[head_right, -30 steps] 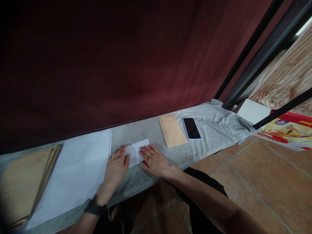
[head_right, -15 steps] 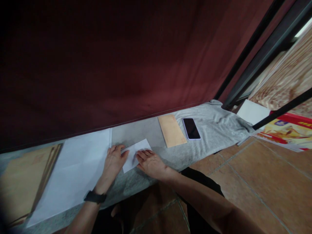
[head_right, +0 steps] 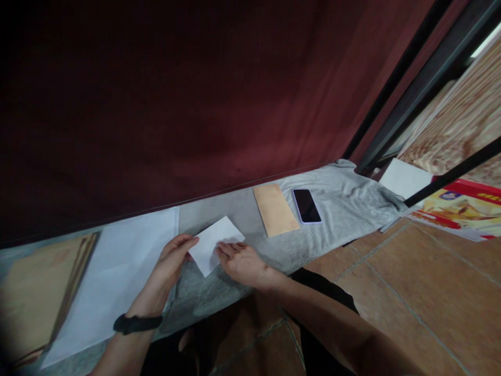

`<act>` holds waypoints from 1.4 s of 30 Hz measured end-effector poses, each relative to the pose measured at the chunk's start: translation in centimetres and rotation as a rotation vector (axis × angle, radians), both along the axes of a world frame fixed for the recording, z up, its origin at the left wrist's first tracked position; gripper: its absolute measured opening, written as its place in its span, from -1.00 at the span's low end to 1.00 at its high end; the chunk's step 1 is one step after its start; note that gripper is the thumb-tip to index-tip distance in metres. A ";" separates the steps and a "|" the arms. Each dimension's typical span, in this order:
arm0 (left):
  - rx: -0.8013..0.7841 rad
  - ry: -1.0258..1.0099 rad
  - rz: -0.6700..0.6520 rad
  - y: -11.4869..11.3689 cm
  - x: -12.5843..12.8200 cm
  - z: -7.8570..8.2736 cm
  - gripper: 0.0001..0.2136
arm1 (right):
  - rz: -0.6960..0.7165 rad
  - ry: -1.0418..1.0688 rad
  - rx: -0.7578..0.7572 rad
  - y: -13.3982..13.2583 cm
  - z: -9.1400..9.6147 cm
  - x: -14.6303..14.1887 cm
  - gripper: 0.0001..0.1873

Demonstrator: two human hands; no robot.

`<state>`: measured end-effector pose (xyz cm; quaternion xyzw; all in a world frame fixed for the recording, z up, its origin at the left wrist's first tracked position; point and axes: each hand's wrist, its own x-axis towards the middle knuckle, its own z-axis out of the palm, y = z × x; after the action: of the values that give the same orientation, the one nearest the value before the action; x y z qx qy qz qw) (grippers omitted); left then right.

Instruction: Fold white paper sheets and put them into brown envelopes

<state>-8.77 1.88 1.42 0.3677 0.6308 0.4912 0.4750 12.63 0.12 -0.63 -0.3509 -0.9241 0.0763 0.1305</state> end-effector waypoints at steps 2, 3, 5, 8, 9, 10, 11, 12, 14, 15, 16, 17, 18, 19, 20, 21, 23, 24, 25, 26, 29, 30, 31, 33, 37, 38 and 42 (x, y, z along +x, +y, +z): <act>-0.029 -0.112 0.016 -0.2 0.1 0.5 -0.67 | -0.007 0.014 0.008 0.2 0.3 0.1 -0.53; -0.045 -0.170 0.030 -0.2 0.2 0.8 -0.66 | -0.001 0.028 0.011 0.3 0.4 0.2 -0.50; -0.063 -0.263 0.070 -0.3 0.2 1.2 -0.66 | 0.023 0.056 0.003 0.5 0.6 0.4 -0.40; -0.082 -0.326 0.107 -0.3 0.3 1.5 -0.66 | 0.052 0.067 -0.031 0.6 0.7 0.6 -0.24; -0.086 -0.347 0.110 -0.4 0.3 1.6 -0.67 | 0.047 0.071 -0.040 0.6 0.7 0.6 -0.26; -0.088 -0.375 0.106 -0.4 0.3 1.6 -0.67 | 0.034 0.079 -0.049 0.7 0.7 0.6 -0.33; -0.093 -0.405 0.094 -0.4 0.4 1.7 -0.69 | 0.011 0.097 -0.060 0.8 0.8 0.6 -0.40; -0.099 -0.434 0.078 -0.3 0.4 1.8 -0.71 | -0.017 0.125 -0.074 0.9 0.9 0.7 -0.46; -0.115 -0.488 0.047 -0.2 0.4 2.1 -0.75 | -0.077 0.218 -0.112 1.2 1.3 0.8 -0.51; -0.123 -0.505 0.032 -0.2 0.4 2.2 -0.75 | -0.108 0.281 -0.132 1.3 1.5 0.9 -0.52; -0.128 -0.513 0.022 -0.1 0.4 2.4 -0.72 | -0.139 0.351 -0.150 1.5 1.6 1.0 -0.55; -0.126 -0.510 0.020 -0.1 0.4 2.4 -0.69 | -0.175 0.423 -0.169 1.7 1.7 1.1 -0.58; -0.121 -0.497 0.021 -0.1 0.4 2.4 -0.66 | -0.217 0.496 -0.193 1.8 1.7 1.1 -0.62; -0.117 -0.480 0.026 -0.1 0.4 2.3 -0.66 | -0.265 0.571 -0.227 1.9 1.6 1.0 -0.64; -0.111 -0.460 0.035 -0.2 0.5 2.1 -0.68 | -0.313 0.649 -0.276 2.1 1.4 0.9 -0.62; -0.103 -0.438 0.044 -0.3 0.6 1.9 -0.70 | -0.356 0.734 -0.338 2.1 1.2 0.7 -0.57; -0.087 -0.404 0.040 -0.5 1.0 1.3 -0.67 | -0.397 0.931 -0.503 2.2 0.9 0.2 -0.51; -0.076 -0.395 0.023 -0.7 1.2 0.9 -0.62 | -0.391 1.034 -0.600 2.3 0.8 0.0 -0.50; -0.061 -0.390 0.002 -0.8 1.4 0.6 -0.57 | -0.375 1.128 -0.697 2.3 0.8 -0.2 -0.51; -0.046 -0.385 -0.023 -0.9 1.6 0.3 -0.52 | -0.359 1.206 -0.787 2.3 0.9 -0.4 -0.52; -0.009 -0.335 -0.037 -0.9 1.9 -0.3 -0.43 | -0.353 1.324 -0.968 2.3 1.3 -0.6 -0.54; -0.005 -0.305 -0.018 -0.8 1.8 -0.4 -0.41 | -0.365 1.336 -0.994 2.3 1.4 -0.5 -0.55; -0.005 -0.275 -0.004 -0.8 1.7 -0.5 -0.39 | -0.380 1.344 -1.009 2.3 1.5 -0.4 -0.55; -0.008 -0.222 0.001 -0.7 1.4 -0.5 -0.38 | -0.413 1.360 -1.017 2.5 1.5 0.0 -0.56; 0.000 -0.096 -0.049 -0.7 1.1 -0.5 -0.40 | -0.532 1.339 -0.970 3.3 1.0 0.9 -0.60; 0.008 -0.055 -0.058 -0.7 1.1 -0.6 -0.42 | -0.573 1.314 -0.950 3.5 0.8 1.1 -0.62; 0.065 0.114 -0.096 -0.5 0.8 -1.5 -0.46 | -0.677 1.163 -0.879 4.4 -0.2 1.8 -0.78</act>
<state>-7.97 1.37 -0.11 0.4401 0.6221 0.4665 0.4491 14.48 4.48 -0.80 -0.5353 -0.4370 0.5602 0.4568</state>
